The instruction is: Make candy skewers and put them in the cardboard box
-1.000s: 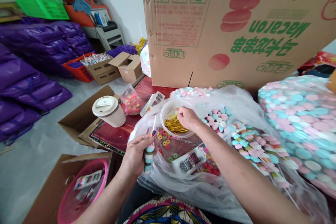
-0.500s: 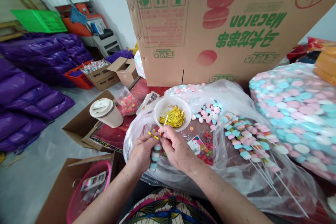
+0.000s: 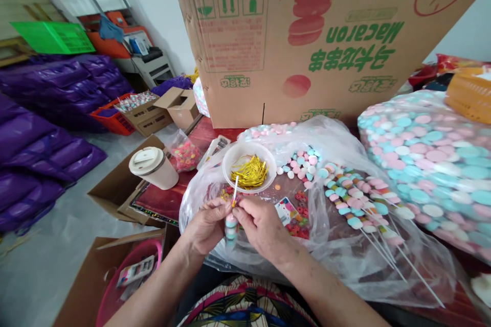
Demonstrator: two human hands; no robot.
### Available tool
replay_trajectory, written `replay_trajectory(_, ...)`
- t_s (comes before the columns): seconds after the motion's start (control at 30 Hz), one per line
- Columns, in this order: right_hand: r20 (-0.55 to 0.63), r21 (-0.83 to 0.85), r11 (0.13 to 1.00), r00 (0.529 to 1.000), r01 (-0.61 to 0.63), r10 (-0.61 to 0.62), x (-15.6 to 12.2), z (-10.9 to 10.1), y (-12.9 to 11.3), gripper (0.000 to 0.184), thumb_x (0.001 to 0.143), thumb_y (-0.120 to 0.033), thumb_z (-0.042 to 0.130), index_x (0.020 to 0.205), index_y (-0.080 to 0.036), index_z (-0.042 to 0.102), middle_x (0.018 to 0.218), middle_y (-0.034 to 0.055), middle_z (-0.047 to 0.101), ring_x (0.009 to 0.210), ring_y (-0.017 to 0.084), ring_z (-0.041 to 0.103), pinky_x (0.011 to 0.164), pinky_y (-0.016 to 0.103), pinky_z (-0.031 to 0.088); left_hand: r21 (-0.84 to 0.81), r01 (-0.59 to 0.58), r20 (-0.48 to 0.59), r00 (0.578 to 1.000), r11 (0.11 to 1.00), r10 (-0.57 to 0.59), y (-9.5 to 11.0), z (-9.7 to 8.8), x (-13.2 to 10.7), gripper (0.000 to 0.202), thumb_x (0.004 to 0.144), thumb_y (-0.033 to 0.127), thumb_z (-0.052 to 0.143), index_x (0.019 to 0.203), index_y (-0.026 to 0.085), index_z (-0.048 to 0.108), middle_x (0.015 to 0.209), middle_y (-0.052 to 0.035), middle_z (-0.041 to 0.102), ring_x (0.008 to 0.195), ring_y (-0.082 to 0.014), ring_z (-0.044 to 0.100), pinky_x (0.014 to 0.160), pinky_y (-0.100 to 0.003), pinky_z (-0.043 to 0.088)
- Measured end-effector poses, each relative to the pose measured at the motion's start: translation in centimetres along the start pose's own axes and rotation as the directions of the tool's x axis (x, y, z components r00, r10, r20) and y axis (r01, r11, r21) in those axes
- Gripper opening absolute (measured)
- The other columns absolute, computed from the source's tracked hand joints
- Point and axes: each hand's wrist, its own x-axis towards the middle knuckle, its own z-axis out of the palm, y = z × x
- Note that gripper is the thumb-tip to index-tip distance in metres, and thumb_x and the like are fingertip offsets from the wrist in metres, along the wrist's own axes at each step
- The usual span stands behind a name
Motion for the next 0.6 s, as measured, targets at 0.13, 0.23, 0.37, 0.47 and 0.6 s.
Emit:
replay_trajectory(0.13,0.233,0.134,0.984,0.961,0.12,-0.149,0.8,-2.6,-0.7,0.021,0.092,-0.026,0.046,0.082,-0.021,0.064,0.076,0.0026,0.065,0.077,0.016,0.062,0.073,0.028,0.051,-0.003,0.203,0.218,0.956,0.979,-0.198,0.7,0.2,-0.1,0.045,0.047,0.035,0.09,0.079,0.014,0.067,0.063,-0.0017,0.063,0.051,-0.0119,0.056,0.052,-0.026,0.046)
replay_trajectory(0.23,0.285,0.184,0.983,0.956,0.017,-0.07,1.1,-3.2,-0.7,0.024,0.091,-0.03,0.05,0.073,-0.02,0.062,0.065,-0.0004,0.061,0.061,0.012,0.057,0.06,0.024,0.048,-0.015,0.187,0.261,0.949,0.982,-0.176,1.0,0.9,-0.2,0.057,0.048,0.033,0.089,0.097,0.017,0.065,0.074,-0.0015,0.066,0.052,-0.0096,0.056,0.053,-0.024,0.046)
replay_trajectory(0.37,0.22,0.203,0.976,0.975,-0.079,0.033,0.9,-3.2,-0.9,0.021,0.087,-0.033,0.057,0.073,-0.018,0.063,0.066,-0.0005,0.062,0.058,0.011,0.056,0.057,0.023,0.048,-0.017,0.181,0.256,0.952,0.983,-0.171,0.9,1.6,-0.2,0.066,0.049,0.032,0.089,0.107,0.019,0.061,0.078,-0.0008,0.066,0.052,-0.0085,0.055,0.052,-0.023,0.047)
replay_trajectory(0.47,0.335,0.344,0.911,0.936,-0.229,0.109,0.8,-3.5,-1.0,0.021,0.084,-0.039,0.059,0.084,-0.02,0.066,0.071,-0.0005,0.065,0.059,0.012,0.059,0.055,0.024,0.05,-0.031,0.215,0.289,0.937,0.976,-0.197,0.5,1.6,-0.3,0.069,0.049,0.03,0.09,0.111,0.021,0.059,0.078,-0.0001,0.066,0.05,-0.0092,0.056,0.05,-0.024,0.047)
replay_trajectory(0.6,0.459,0.491,0.775,0.874,-0.399,0.16,0.8,-3.4,-0.7,0.027,0.079,-0.046,0.065,0.085,-0.02,0.065,0.065,-0.0019,0.063,0.052,0.01,0.056,0.048,0.022,0.046,-0.048,0.231,0.284,0.936,0.972,-0.208,0.1,1.4,-0.3,0.074,0.05,0.027,0.09,0.116,0.021,0.056,0.078,-0.0002,0.067,0.052,-0.0131,0.062,0.05,-0.025,0.05)
